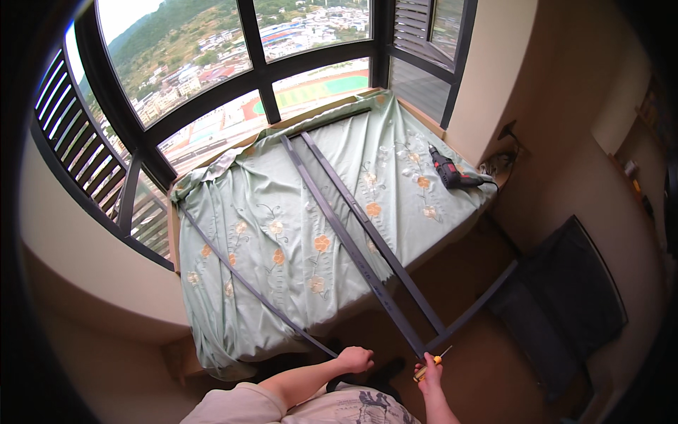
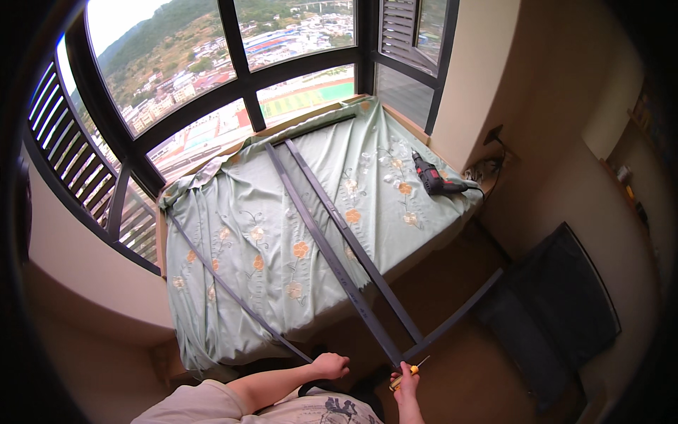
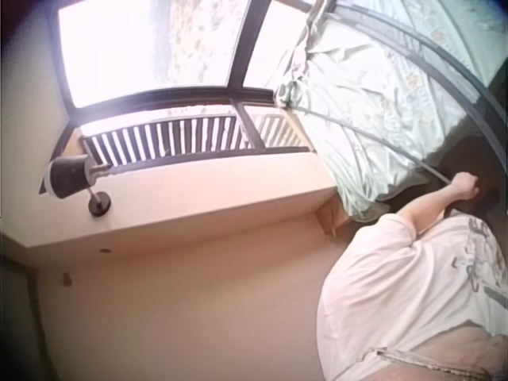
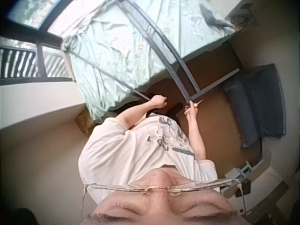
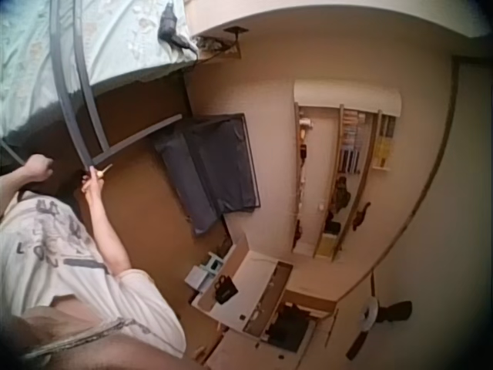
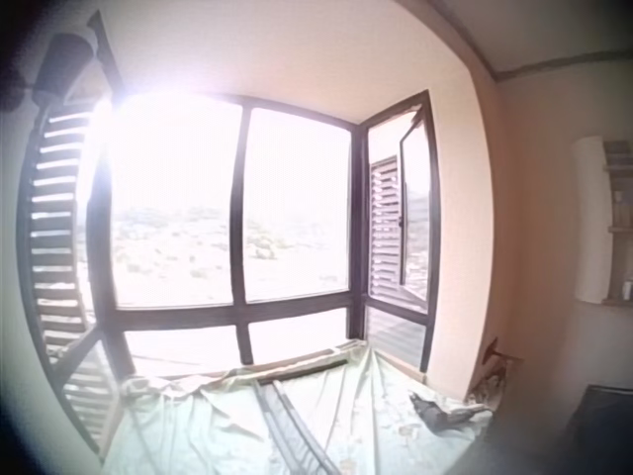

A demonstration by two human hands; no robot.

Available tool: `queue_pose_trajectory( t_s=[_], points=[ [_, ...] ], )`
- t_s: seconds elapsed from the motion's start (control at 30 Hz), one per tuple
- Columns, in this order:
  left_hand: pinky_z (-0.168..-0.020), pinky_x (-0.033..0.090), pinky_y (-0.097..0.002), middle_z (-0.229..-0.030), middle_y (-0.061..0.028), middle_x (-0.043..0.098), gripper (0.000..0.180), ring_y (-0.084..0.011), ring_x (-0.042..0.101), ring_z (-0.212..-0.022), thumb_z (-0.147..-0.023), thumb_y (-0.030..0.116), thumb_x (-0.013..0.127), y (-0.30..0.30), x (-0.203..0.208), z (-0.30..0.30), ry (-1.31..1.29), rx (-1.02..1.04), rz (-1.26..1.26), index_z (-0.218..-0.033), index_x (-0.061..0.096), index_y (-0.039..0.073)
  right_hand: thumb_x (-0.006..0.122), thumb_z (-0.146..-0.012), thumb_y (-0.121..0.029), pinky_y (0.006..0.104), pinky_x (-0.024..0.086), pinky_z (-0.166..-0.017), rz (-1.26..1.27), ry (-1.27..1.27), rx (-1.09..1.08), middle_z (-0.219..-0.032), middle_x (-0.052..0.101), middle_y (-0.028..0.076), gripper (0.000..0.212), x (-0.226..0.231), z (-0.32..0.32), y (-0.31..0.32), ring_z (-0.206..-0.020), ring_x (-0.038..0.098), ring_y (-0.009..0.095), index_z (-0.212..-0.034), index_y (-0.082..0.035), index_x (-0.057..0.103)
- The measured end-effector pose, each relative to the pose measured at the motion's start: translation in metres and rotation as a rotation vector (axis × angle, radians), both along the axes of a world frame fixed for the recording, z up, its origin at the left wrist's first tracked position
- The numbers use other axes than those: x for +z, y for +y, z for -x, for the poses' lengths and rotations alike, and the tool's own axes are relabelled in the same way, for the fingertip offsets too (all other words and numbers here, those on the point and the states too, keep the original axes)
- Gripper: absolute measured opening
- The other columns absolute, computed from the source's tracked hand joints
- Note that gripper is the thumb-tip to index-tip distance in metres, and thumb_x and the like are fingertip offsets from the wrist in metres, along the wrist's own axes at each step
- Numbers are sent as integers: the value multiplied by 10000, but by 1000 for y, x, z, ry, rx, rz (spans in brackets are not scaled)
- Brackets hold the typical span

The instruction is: The person assembles a metal frame by fitting corner joints together and securing them with screws using a screwdriver.

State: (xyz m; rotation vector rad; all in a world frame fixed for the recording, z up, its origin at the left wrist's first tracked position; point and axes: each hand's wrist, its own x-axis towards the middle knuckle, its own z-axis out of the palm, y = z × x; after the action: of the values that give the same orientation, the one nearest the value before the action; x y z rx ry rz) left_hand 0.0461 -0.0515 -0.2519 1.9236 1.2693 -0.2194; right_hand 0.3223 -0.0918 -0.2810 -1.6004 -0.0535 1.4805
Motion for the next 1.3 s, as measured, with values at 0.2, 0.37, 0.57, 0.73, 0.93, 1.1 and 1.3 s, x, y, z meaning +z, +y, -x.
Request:
queue_pose_trajectory(
  t_s=[0.2,0.37,0.57,0.73,0.93,1.1,1.3],
  points=[
    [-790,548,-484,-900,-176,707,345,-373,678,-864,-882,370,516,2,6,8,-1,119,-48,-904,712,88,696,-907,-248,309,493,-515,16,-6,-11,-805,626,30,182,5,4,0,-610,605,162,-985,-128,583],
    [-786,548,-484,-896,-171,707,347,-363,679,-859,-883,370,512,6,10,16,-18,147,-53,-909,715,91,698,-906,-253,308,493,-517,11,-16,-14,-809,631,33,189,4,2,1,-611,606,162,-989,-129,582],
    [-767,546,-493,-881,-174,703,337,-366,678,-847,-885,364,517,0,4,23,-24,158,-97,-890,699,81,693,-909,-247,306,493,-516,0,4,-22,-825,648,38,184,6,4,0,-610,606,162,-996,-125,585],
    [-755,546,-499,-862,-176,700,331,-372,677,-829,-883,361,523,-11,5,23,-33,150,-96,-875,693,77,690,-910,-240,307,495,-519,-15,8,-9,-842,649,39,189,8,5,-1,-614,606,161,-1017,-121,591],
    [-768,537,-501,-880,-180,696,332,-379,668,-843,-887,368,528,-11,9,23,-29,130,-64,-937,698,88,700,-901,-222,304,497,-510,-16,3,-42,-810,626,35,181,8,9,-1,-608,605,160,-1002,-118,591],
    [-767,532,-504,-865,-188,690,293,-388,661,-843,-870,334,557,-1,7,19,-12,154,-118,-876,694,74,725,-879,-183,290,470,-448,-127,51,-93,-711,591,13,176,7,8,5,-536,594,143,-918,-134,560],
    [-715,528,-508,-802,-181,683,274,-386,660,-786,-877,303,571,-7,12,21,-55,177,-138,-832,680,56,737,-848,-190,296,506,-517,-59,48,-52,-898,636,48,355,8,12,0,-638,622,148,-1142,-71,576]
  ],
)
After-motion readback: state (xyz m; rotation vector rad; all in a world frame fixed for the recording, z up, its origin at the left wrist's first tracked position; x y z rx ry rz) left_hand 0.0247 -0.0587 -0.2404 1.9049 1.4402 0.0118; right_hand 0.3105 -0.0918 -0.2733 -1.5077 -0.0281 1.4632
